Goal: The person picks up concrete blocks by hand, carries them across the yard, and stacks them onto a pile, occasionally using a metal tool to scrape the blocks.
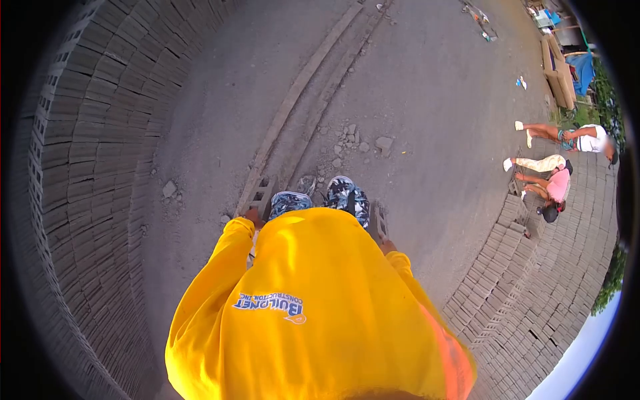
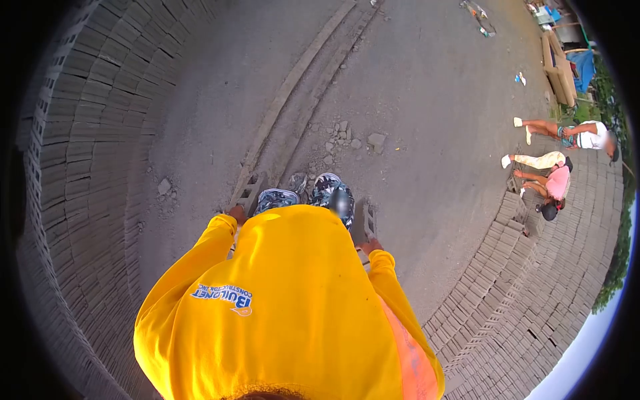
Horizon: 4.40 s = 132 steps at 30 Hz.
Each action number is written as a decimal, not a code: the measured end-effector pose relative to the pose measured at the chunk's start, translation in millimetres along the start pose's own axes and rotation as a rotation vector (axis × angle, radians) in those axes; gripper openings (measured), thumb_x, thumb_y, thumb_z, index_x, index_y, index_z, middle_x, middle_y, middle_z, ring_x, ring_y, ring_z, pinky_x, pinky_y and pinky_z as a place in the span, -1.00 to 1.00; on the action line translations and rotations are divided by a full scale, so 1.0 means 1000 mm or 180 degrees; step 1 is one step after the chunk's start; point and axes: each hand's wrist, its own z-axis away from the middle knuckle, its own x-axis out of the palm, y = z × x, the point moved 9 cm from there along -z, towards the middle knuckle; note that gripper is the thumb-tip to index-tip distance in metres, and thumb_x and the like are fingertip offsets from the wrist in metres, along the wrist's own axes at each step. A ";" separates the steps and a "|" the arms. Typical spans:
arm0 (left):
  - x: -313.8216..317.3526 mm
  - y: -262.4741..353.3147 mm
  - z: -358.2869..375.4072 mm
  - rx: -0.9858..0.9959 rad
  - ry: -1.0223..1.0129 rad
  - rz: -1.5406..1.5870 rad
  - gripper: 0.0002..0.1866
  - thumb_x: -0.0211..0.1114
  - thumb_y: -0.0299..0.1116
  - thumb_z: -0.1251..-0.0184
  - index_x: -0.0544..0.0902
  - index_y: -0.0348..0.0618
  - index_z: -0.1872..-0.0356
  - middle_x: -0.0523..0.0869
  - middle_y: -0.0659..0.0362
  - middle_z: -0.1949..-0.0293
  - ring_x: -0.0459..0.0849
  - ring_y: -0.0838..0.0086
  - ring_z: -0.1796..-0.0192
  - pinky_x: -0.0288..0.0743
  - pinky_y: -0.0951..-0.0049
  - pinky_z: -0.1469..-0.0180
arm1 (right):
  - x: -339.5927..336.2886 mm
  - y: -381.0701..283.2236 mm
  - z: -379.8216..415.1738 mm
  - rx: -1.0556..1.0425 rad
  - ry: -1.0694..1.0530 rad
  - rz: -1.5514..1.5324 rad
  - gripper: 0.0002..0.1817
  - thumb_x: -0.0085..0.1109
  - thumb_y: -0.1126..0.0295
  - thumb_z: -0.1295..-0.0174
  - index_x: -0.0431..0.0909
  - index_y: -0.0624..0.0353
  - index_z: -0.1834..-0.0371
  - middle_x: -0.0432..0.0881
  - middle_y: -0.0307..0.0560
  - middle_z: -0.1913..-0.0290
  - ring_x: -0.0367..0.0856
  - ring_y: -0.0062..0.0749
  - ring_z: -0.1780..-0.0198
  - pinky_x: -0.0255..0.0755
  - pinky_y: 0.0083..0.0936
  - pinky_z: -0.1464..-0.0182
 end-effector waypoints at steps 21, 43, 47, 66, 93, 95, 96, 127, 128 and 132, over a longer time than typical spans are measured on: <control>-0.594 0.298 -0.240 -0.0599 0.0145 0.0970 -0.17 0.53 0.06 0.06 0.52 -0.39 -0.15 0.59 -0.24 -0.18 0.57 0.00 -0.26 0.46 0.20 -0.27 | -0.541 -0.464 -0.356 -0.0061 -0.0071 0.0744 -0.02 0.38 0.09 0.03 0.15 -0.04 -0.53 0.44 0.25 -0.35 0.38 0.13 -0.39 0.28 -0.16 -0.39; -1.194 0.507 -0.574 -0.0566 0.0330 0.0518 -0.33 0.35 0.07 -0.21 0.50 -0.15 -0.24 0.60 -0.05 -0.23 0.54 0.04 -0.30 0.16 -0.05 -0.44 | -0.988 -1.063 -0.628 -0.0107 -0.0170 0.1427 -0.03 0.40 0.13 0.04 0.18 -0.10 -0.53 0.42 0.20 -0.38 0.37 0.10 -0.41 0.27 -0.17 -0.40; -1.292 0.542 -0.595 -0.0566 0.0206 0.0554 -0.23 0.28 0.07 -0.30 0.35 -0.26 -0.38 0.50 -0.09 -0.32 0.44 0.07 -0.39 -0.01 -0.10 -0.52 | -1.038 -1.158 -0.696 -0.0305 -0.0176 0.1378 -0.01 0.38 0.09 0.03 0.15 -0.07 -0.54 0.38 0.22 -0.40 0.33 0.15 -0.42 0.23 -0.16 -0.43; -1.547 0.650 -0.749 -0.1156 0.0147 0.1388 -0.23 0.33 0.11 -0.21 0.45 -0.30 -0.28 0.53 -0.15 -0.28 0.46 -0.01 -0.36 0.05 0.00 -0.50 | -1.313 -1.609 -0.958 -0.0475 -0.0353 0.3180 -0.13 0.28 -0.01 -0.08 0.23 -0.05 -0.50 0.39 0.10 -0.41 0.33 0.07 -0.43 0.25 -0.12 -0.42; -1.740 0.821 -0.855 -0.1128 0.0591 0.2079 -0.22 0.38 -0.02 -0.15 0.44 -0.41 -0.28 0.58 -0.28 -0.15 0.49 -0.16 -0.23 0.19 -0.01 -0.38 | -1.237 -2.037 -1.274 -0.1610 -0.0789 0.5207 -0.39 0.03 0.30 -0.17 0.42 0.05 -0.37 0.42 0.04 -0.41 0.31 -0.18 -0.47 -0.11 -0.08 -0.56; -1.764 0.829 -0.866 -0.1129 0.0687 0.2053 -0.24 0.37 -0.02 -0.15 0.45 -0.40 -0.27 0.61 -0.24 -0.12 0.51 -0.07 -0.24 0.17 -0.02 -0.39 | -1.242 -2.030 -1.263 -0.1694 -0.0714 0.5534 -0.41 0.05 0.22 -0.23 0.42 0.05 -0.38 0.39 0.03 -0.43 0.26 -0.17 -0.50 -0.12 -0.03 -0.56; -1.775 0.834 -0.870 -0.1157 0.0728 0.2069 -0.25 0.36 -0.02 -0.15 0.46 -0.39 -0.26 0.63 -0.22 -0.10 0.52 -0.03 -0.25 0.16 -0.02 -0.40 | -1.243 -2.034 -1.258 -0.1841 -0.0649 0.5569 -0.41 0.05 0.18 -0.25 0.42 0.05 -0.38 0.40 0.03 -0.42 0.26 -0.16 -0.50 -0.12 -0.04 -0.56; -1.662 0.929 -0.551 -0.2130 0.1467 0.3668 -0.41 0.40 -0.20 -0.12 0.55 -0.22 -0.19 0.73 -0.14 0.14 0.65 0.07 -0.07 -0.03 -0.08 -0.50 | -0.987 -1.724 -0.735 -0.3991 -0.3301 0.5605 -0.55 0.36 0.13 0.10 0.67 0.27 0.24 0.71 0.24 0.15 0.66 0.05 -0.01 0.32 -0.18 -0.29; -1.668 0.933 -0.541 -0.2187 0.1625 0.3780 -0.40 0.41 -0.20 -0.11 0.55 -0.21 -0.19 0.73 -0.14 0.13 0.65 0.07 -0.07 -0.03 -0.07 -0.50 | -0.989 -1.729 -0.720 -0.4234 -0.3264 0.5597 -0.58 0.34 0.14 0.11 0.68 0.26 0.29 0.72 0.22 0.20 0.67 0.04 0.03 0.33 -0.18 -0.26; -1.702 0.934 -0.485 -0.2412 0.2253 0.3718 -0.40 0.44 -0.23 -0.09 0.55 -0.24 -0.18 0.72 -0.15 0.16 0.66 0.06 0.00 -0.02 -0.06 -0.50 | -1.001 -1.778 -0.621 -0.5239 -0.3083 0.5354 -0.66 0.32 0.17 0.13 0.68 0.25 0.44 0.71 0.21 0.35 0.69 0.01 0.15 0.35 -0.21 -0.15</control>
